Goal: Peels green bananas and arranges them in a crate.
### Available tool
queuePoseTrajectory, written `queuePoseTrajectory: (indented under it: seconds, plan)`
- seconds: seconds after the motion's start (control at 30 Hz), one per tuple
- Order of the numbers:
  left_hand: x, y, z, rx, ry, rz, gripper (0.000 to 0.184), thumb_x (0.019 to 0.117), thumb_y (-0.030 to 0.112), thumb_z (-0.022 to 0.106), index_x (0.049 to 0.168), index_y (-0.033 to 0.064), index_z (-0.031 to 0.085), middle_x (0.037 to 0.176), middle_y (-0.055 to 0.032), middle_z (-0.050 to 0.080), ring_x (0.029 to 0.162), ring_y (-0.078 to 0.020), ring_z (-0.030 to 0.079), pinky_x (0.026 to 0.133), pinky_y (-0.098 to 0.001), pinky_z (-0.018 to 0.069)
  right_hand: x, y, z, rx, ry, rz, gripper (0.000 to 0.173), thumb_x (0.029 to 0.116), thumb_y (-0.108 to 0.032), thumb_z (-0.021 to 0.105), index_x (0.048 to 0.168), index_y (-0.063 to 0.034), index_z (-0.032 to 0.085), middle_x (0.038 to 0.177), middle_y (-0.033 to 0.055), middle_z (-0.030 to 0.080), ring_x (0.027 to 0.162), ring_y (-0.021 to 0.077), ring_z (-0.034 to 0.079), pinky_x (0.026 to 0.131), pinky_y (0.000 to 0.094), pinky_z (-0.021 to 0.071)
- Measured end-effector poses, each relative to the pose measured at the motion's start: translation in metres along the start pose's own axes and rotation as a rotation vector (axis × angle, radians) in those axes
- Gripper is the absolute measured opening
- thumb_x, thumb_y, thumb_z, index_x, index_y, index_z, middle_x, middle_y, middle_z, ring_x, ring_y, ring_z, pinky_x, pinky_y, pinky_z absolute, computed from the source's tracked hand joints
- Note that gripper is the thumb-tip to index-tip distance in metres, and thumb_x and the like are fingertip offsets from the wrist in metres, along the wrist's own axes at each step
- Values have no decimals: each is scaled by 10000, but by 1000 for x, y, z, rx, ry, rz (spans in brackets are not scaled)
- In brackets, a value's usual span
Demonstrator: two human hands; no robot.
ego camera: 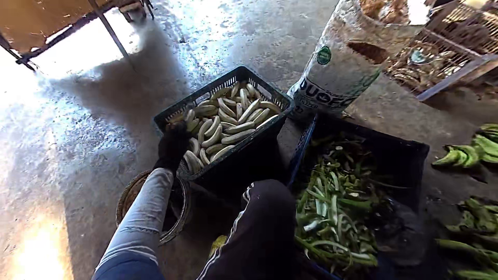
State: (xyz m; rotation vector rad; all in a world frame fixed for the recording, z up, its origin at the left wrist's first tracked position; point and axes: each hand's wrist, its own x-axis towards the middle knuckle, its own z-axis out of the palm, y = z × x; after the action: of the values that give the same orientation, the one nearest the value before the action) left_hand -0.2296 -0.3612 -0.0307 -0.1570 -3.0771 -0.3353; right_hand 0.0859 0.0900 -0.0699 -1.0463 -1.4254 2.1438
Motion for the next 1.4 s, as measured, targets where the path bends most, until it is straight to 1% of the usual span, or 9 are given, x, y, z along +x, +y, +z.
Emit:
queuePoseTrajectory:
  seconds: [0.4,0.67,0.8,0.97,1.03,1.2,1.27,1.33,1.4]
  plan:
    - [43,-40,16,-298,-105,-402,445,1017,381,592,1313,49,595,1168,-264,675,1113,-444,650,942,-687,473,19,12,-27,-218,107,112,278,1099,-375,355,1114,-200,571,809,-74,643,643,57,635,592,241,565]
    - [58,-11,50,-327,-194,-260,557,892,360,795,1305,45,594,1189,-256,659,1117,-433,636,956,-667,481,27,33,-31,-286,122,153,261,1087,-365,378,1136,-196,571,819,-70,637,651,59,632,596,246,559]
    - [60,-2,74,-73,-241,-397,687,935,392,713,1471,44,461,1340,-303,584,1208,-491,599,968,-686,485,24,36,-31,-300,105,151,259,1085,-345,375,1105,-191,581,812,-66,629,645,58,624,587,240,553]
    - [63,-9,74,71,-312,-365,656,1000,436,597,1496,46,417,1244,-297,648,1162,-495,632,948,-697,485,26,42,-39,-297,126,156,263,1082,-344,396,1065,-182,603,771,-62,630,613,50,612,552,221,538]
    - [68,-17,60,-129,-233,-382,594,1018,447,585,1437,41,475,1246,-297,642,1161,-471,634,962,-683,480,27,46,-46,-311,116,145,267,1070,-352,410,1070,-184,618,775,-66,633,632,51,628,567,227,556]
    - [65,-39,32,-1202,-88,-469,292,1080,371,478,1232,137,564,963,-7,627,779,-89,617,690,-275,546,29,43,-40,-242,106,176,250,1077,-362,416,1000,-198,588,754,-67,621,593,52,608,542,220,536]
    - [49,-44,30,-1177,-173,-487,272,1093,362,414,1155,142,562,894,-5,617,730,-83,608,652,-260,544,29,45,-42,-270,58,164,271,1069,-365,423,970,-197,612,751,-66,632,620,52,617,567,227,545]
    - [34,-44,31,-934,-163,-541,343,1095,266,450,1315,32,572,1079,-132,643,880,-186,645,815,-383,565,25,44,-38,-296,62,159,251,1072,-354,400,1006,-205,591,756,-82,619,626,39,615,574,218,548]
    - [33,-42,36,-849,-34,-638,358,1068,286,504,1305,22,554,1061,-139,615,839,-202,628,773,-413,564,21,43,-32,-330,111,126,248,1073,-343,388,1042,-190,582,745,-85,602,607,34,607,560,219,549]
